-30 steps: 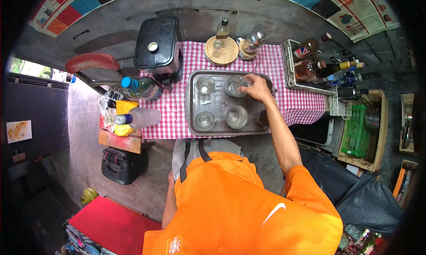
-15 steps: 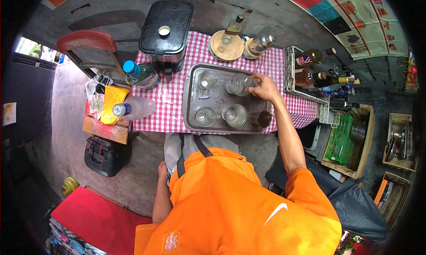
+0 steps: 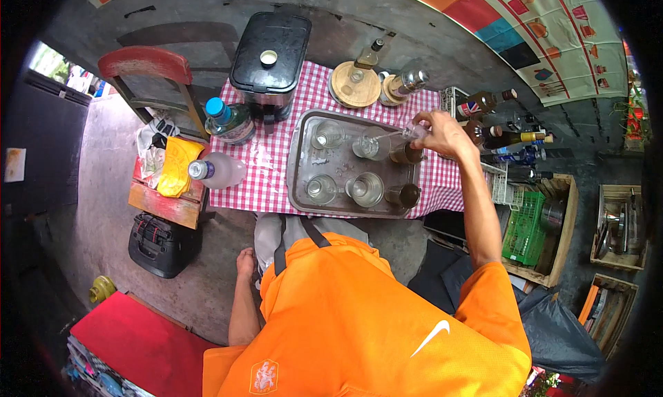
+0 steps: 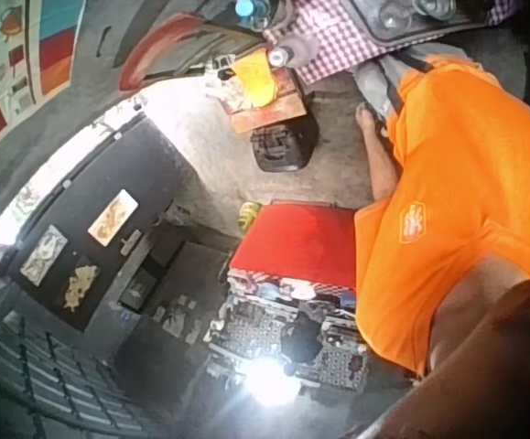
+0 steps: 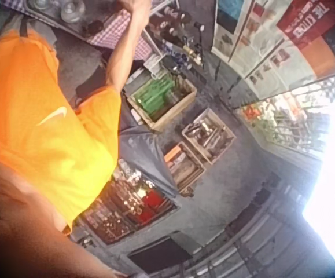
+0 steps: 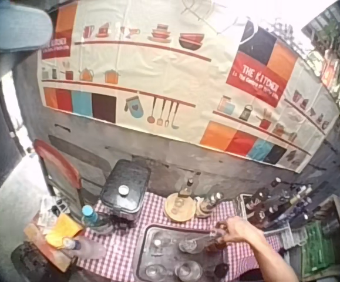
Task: Pouring liquid from a bottle into several glasses on a tray.
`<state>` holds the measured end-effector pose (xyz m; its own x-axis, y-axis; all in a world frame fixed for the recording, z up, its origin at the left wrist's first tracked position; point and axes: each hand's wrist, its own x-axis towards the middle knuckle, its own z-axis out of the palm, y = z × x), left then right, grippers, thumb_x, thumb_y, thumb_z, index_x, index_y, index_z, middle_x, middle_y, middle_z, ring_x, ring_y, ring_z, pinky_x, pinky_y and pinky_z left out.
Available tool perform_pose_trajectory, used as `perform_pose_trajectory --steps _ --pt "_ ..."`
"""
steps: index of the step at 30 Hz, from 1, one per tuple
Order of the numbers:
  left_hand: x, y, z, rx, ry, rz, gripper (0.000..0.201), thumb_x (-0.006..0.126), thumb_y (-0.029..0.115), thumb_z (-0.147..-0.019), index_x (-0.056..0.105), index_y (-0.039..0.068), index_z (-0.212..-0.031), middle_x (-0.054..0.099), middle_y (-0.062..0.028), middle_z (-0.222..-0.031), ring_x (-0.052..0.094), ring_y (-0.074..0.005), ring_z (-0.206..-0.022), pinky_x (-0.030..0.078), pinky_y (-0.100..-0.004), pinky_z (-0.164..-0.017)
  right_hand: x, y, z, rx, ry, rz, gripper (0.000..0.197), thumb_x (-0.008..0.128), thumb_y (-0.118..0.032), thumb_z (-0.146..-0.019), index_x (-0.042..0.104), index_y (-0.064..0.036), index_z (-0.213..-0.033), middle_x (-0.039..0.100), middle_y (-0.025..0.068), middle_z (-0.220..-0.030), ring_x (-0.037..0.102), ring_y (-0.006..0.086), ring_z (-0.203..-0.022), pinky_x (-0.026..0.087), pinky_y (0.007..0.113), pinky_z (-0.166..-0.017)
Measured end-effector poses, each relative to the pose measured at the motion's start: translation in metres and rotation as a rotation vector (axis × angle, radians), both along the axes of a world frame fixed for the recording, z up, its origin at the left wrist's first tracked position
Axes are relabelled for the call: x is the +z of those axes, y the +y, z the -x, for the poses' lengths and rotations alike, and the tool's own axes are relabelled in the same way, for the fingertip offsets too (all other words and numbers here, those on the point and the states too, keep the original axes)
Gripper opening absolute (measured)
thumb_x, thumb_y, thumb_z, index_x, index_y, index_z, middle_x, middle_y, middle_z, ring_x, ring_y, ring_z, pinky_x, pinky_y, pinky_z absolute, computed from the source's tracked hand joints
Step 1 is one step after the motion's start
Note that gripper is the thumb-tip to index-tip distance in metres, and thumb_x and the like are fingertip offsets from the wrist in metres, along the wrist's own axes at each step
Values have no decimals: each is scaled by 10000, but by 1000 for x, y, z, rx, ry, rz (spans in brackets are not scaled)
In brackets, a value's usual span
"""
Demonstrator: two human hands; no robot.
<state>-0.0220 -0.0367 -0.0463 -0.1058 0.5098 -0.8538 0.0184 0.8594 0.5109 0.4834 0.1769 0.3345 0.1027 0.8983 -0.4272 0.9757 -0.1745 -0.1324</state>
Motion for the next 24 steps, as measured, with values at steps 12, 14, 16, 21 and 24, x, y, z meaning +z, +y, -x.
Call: perform_pose_trajectory --steps 12,14,16,21,24 --pt "19 -79 33 -78 101 -154 279 467 175 -886 588 4 -1071 641 -80 -932 580 -144 -842 454 -278 -784 -108 -25 4 -55 18 -70 517 760 -191 -596 617 -13 -1060 578 250 -1021 594 357 -952 483 403 -829" --pt "16 -93 41 -88 119 -138 278 472 175 -884 588 4 -1070 642 -81 -932 581 -143 -842 454 -278 -783 -106 -33 15 -132 -1 -108 530 774 -187 -600 609 -2 -1068 570 227 -1030 591 356 -964 486 405 -842" --pt "9 -96 48 -119 125 -127 277 476 174 -882 588 4 -1070 642 -81 -931 581 -143 -842 454 -277 -783 -117 -47 6 -179 53 -167 533 780 -207 -605 610 -18 -1073 567 217 -1049 594 354 -946 488 410 -827" --pt "2 -58 89 -234 136 -128 274 488 171 -876 588 3 -1068 642 -83 -929 582 -142 -842 455 -277 -782 -101 -101 57 -550 254 -451 496 815 -281 -601 597 -22 -963 608 108 -846 628 217 -788 506 318 -708" --pt "-7 -29 109 -311 131 -130 273 495 170 -873 588 3 -1067 643 -83 -928 583 -141 -842 456 -276 -781 -81 -128 133 -667 627 -442 496 836 -277 -604 573 -15 -932 597 61 -817 583 98 -602 489 254 -563"
